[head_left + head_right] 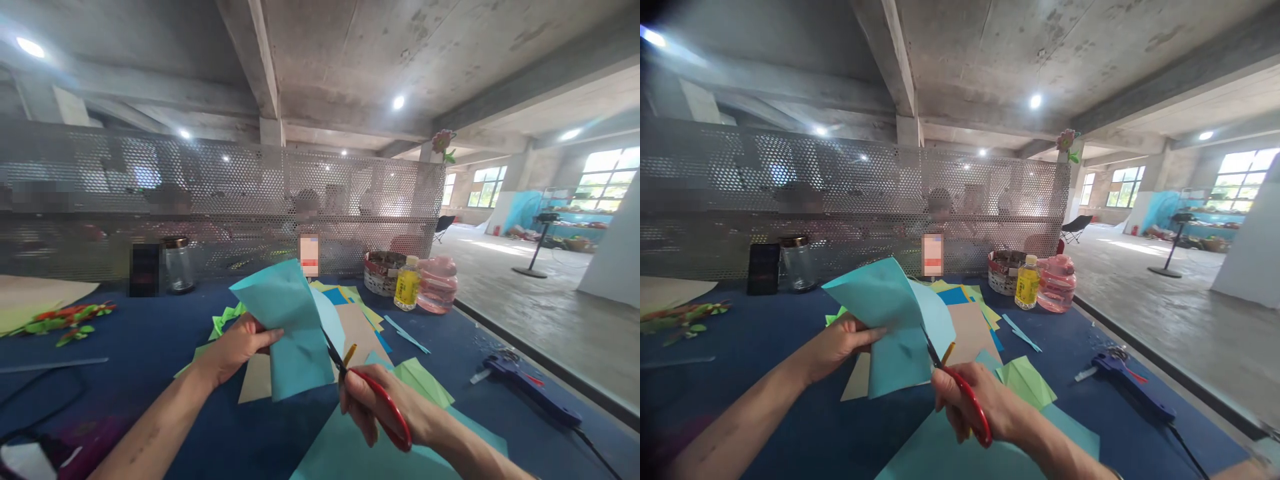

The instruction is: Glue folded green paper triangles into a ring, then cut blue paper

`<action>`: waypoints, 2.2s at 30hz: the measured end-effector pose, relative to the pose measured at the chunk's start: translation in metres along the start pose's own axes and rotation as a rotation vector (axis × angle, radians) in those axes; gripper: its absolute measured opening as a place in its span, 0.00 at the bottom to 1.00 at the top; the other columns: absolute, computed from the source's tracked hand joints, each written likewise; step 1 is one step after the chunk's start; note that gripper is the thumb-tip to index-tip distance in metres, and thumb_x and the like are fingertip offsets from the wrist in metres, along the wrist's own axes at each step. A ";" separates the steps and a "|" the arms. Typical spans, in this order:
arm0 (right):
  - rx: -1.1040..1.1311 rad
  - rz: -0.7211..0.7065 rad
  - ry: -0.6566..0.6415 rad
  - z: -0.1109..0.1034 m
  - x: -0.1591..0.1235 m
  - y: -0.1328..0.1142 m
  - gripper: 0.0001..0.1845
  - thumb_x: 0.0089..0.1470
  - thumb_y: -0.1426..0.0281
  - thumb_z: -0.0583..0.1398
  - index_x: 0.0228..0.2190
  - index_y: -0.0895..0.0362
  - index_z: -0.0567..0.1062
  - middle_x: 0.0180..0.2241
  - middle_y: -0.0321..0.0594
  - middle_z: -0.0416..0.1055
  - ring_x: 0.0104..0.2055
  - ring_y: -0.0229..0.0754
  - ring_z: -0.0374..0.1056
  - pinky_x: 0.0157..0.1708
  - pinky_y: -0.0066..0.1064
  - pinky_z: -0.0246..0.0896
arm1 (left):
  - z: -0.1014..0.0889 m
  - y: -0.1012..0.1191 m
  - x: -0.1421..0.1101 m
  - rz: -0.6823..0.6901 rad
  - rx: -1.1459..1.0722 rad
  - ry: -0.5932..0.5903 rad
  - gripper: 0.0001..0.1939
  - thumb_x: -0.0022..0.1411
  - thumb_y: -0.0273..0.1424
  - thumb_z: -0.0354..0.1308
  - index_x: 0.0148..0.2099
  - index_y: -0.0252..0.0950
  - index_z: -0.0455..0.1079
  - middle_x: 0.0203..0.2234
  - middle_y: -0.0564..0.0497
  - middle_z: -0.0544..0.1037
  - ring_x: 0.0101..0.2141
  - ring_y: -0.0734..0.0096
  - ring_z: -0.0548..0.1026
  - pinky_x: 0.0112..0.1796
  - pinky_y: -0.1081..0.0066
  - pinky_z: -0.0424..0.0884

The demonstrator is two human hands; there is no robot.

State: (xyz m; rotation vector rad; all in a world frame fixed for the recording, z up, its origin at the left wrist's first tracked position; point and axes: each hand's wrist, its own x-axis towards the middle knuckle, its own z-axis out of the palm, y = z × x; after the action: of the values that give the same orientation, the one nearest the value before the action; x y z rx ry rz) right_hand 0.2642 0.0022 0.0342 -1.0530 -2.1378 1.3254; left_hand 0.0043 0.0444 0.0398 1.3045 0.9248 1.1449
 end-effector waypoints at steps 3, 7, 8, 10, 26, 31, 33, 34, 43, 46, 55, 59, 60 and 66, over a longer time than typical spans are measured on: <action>0.059 0.019 -0.039 -0.001 0.001 0.003 0.37 0.56 0.39 0.42 0.27 0.58 0.69 0.14 0.31 0.61 0.16 0.32 0.56 0.19 0.23 0.52 | -0.002 0.001 0.000 0.004 0.043 -0.016 0.16 0.43 0.29 0.71 0.38 0.37 0.79 0.31 0.45 0.82 0.32 0.51 0.79 0.34 0.62 0.74; 0.060 -0.011 -0.032 -0.004 0.001 0.001 0.36 0.56 0.40 0.43 0.28 0.59 0.69 0.14 0.31 0.60 0.17 0.32 0.57 0.22 0.24 0.55 | -0.001 -0.002 -0.001 -0.026 0.056 -0.038 0.16 0.46 0.33 0.70 0.39 0.35 0.79 0.33 0.43 0.82 0.34 0.52 0.79 0.35 0.62 0.74; 0.046 -0.025 -0.020 -0.004 0.001 0.000 0.36 0.56 0.40 0.43 0.28 0.59 0.68 0.14 0.31 0.60 0.18 0.33 0.58 0.22 0.25 0.55 | 0.000 -0.004 -0.001 -0.037 0.040 -0.047 0.17 0.46 0.34 0.70 0.40 0.35 0.79 0.34 0.43 0.82 0.35 0.52 0.79 0.35 0.61 0.74; -0.001 -0.069 0.013 -0.005 0.000 -0.003 0.35 0.56 0.40 0.43 0.26 0.58 0.67 0.15 0.32 0.61 0.19 0.34 0.59 0.23 0.26 0.56 | 0.004 -0.007 0.000 -0.066 -0.022 -0.070 0.18 0.46 0.34 0.71 0.41 0.34 0.78 0.35 0.42 0.82 0.35 0.53 0.78 0.36 0.61 0.74; -0.004 -0.196 0.119 0.004 0.003 0.016 0.34 0.55 0.38 0.43 0.26 0.56 0.64 0.16 0.31 0.59 0.17 0.33 0.56 0.22 0.26 0.54 | 0.011 -0.021 0.004 -0.149 -0.162 -0.175 0.23 0.43 0.36 0.73 0.41 0.33 0.75 0.36 0.42 0.81 0.36 0.57 0.77 0.39 0.60 0.73; -0.108 -0.216 0.095 0.001 0.002 0.015 0.32 0.61 0.44 0.40 0.23 0.56 0.63 0.19 0.35 0.63 0.24 0.36 0.61 0.31 0.28 0.58 | 0.010 -0.018 0.002 -0.150 -0.127 -0.157 0.26 0.42 0.37 0.74 0.43 0.32 0.74 0.37 0.42 0.81 0.37 0.56 0.77 0.38 0.60 0.73; -0.121 -0.230 0.090 0.001 0.002 0.014 0.33 0.60 0.43 0.40 0.21 0.56 0.62 0.20 0.36 0.64 0.25 0.36 0.61 0.32 0.28 0.58 | 0.009 -0.017 0.001 -0.150 -0.118 -0.158 0.26 0.42 0.37 0.74 0.43 0.31 0.74 0.37 0.42 0.81 0.38 0.55 0.77 0.38 0.60 0.73; -0.116 -0.229 0.096 0.001 0.002 0.013 0.33 0.59 0.43 0.40 0.21 0.56 0.62 0.20 0.36 0.64 0.24 0.36 0.61 0.31 0.28 0.58 | 0.010 -0.017 0.001 -0.150 -0.115 -0.159 0.27 0.42 0.38 0.74 0.43 0.31 0.74 0.37 0.42 0.81 0.38 0.55 0.77 0.38 0.60 0.73; 0.061 -0.150 0.185 0.011 0.005 0.025 0.32 0.55 0.40 0.46 0.19 0.55 0.60 0.15 0.31 0.58 0.17 0.32 0.55 0.20 0.25 0.51 | 0.010 -0.016 0.001 -0.139 -0.103 -0.170 0.26 0.40 0.39 0.74 0.40 0.31 0.75 0.35 0.42 0.81 0.35 0.57 0.77 0.37 0.61 0.73; 0.096 -0.129 0.216 0.014 0.005 0.026 0.34 0.54 0.39 0.46 0.17 0.55 0.59 0.13 0.30 0.55 0.15 0.31 0.53 0.18 0.25 0.49 | 0.010 -0.017 0.001 -0.136 -0.099 -0.171 0.25 0.41 0.40 0.74 0.40 0.31 0.75 0.35 0.42 0.81 0.35 0.57 0.77 0.37 0.60 0.73; 0.131 -0.071 0.116 0.009 0.008 0.023 0.36 0.49 0.35 0.46 0.18 0.55 0.63 0.09 0.29 0.56 0.12 0.30 0.53 0.16 0.24 0.49 | 0.012 -0.014 -0.001 -0.128 -0.091 -0.144 0.28 0.39 0.41 0.74 0.41 0.32 0.75 0.33 0.43 0.81 0.35 0.57 0.77 0.35 0.62 0.73; 0.154 -0.061 0.141 0.010 0.010 0.024 0.35 0.51 0.36 0.46 0.20 0.56 0.64 0.07 0.27 0.55 0.10 0.30 0.50 0.16 0.25 0.48 | 0.013 -0.013 0.000 -0.124 -0.093 -0.140 0.27 0.39 0.41 0.74 0.41 0.32 0.75 0.33 0.44 0.81 0.33 0.59 0.77 0.34 0.63 0.73; 0.160 -0.064 0.152 0.011 0.010 0.024 0.35 0.51 0.37 0.47 0.21 0.56 0.64 0.07 0.27 0.56 0.10 0.30 0.50 0.15 0.25 0.48 | 0.013 -0.013 0.000 -0.125 -0.093 -0.138 0.26 0.39 0.41 0.74 0.40 0.32 0.75 0.33 0.44 0.81 0.33 0.59 0.77 0.34 0.63 0.73; 0.214 -0.053 0.200 0.015 0.008 0.019 0.32 0.52 0.39 0.48 0.22 0.56 0.63 0.06 0.25 0.54 0.09 0.29 0.46 0.13 0.24 0.41 | 0.011 -0.013 0.000 -0.140 -0.095 -0.145 0.27 0.38 0.41 0.74 0.40 0.32 0.75 0.33 0.43 0.81 0.35 0.56 0.77 0.36 0.61 0.73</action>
State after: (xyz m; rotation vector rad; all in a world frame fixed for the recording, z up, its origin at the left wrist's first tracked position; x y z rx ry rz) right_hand 0.2569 0.0046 0.0101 -0.9895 -1.8212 1.3298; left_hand 0.0168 0.0428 0.0274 1.2095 0.8318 0.9620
